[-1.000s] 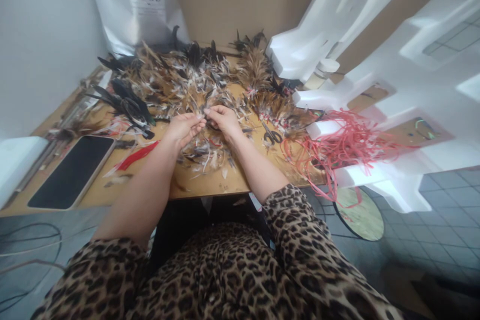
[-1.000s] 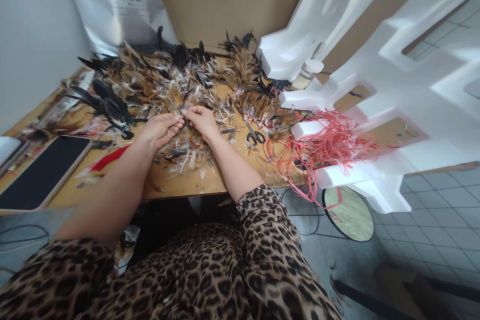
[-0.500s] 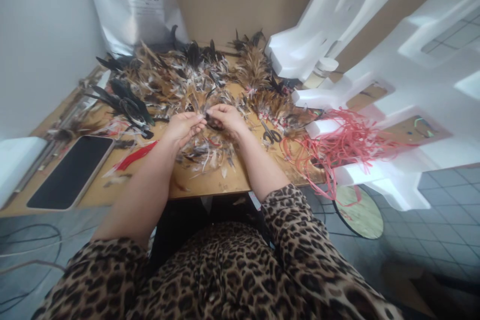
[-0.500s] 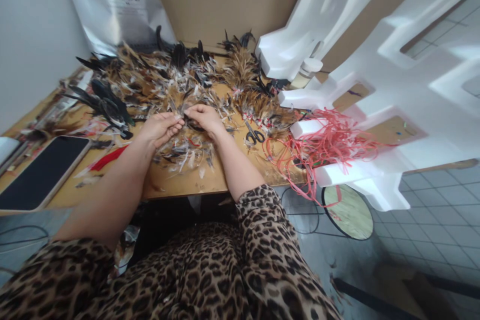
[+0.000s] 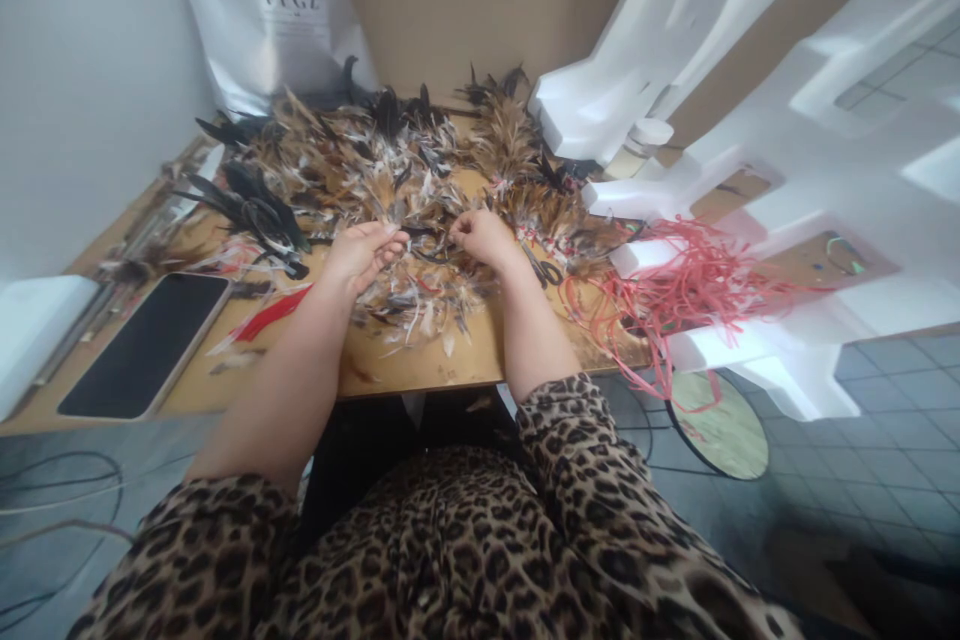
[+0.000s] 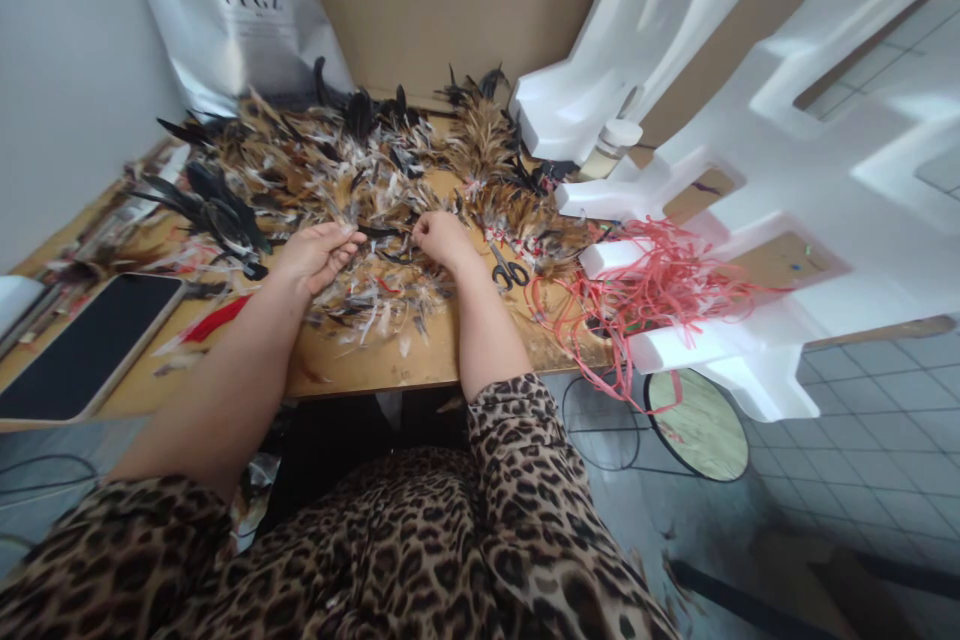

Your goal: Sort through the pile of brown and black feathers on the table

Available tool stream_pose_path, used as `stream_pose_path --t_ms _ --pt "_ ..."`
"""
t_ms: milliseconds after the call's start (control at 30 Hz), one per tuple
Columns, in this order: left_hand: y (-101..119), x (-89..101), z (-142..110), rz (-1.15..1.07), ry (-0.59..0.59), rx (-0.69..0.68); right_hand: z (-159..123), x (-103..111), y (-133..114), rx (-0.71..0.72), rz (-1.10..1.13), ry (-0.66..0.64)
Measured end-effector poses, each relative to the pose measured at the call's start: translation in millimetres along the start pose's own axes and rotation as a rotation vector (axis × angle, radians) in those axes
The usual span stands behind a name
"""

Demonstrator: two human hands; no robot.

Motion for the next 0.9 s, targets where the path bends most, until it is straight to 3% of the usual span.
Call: stream_pose_path --t_ms 267,467,633,900 --pt "1.2 -0.7 -1.5 -0.012 0.009 0.000 2.1 -10.3 2.4 -0.074 -0.011 0.025" --pt "-0.5 1.5 0.7 -0.034 0.011 -0.006 3.3 -12.1 -2.5 -0.047 0.049 0.213" --pt "-0.3 3.0 2.4 -0.053 0.009 -0.019 6.1 -23.8 -2.4 -0.050 -0.046 0.162" --pt "-0.5 6.4 5.3 -0.139 0.011 0.027 -2.0 11.1 -16.1 0.148 0.161 0.409"
Point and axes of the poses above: each hand's wrist, its own z-axis towards the middle knuckle, its own x-axis out of the back of the hand, y = z × x, the point moved 7 cm from there along z, towards the middle knuckle, and after that the axes turned 4 degrees about -x, right-handed, at the moved point
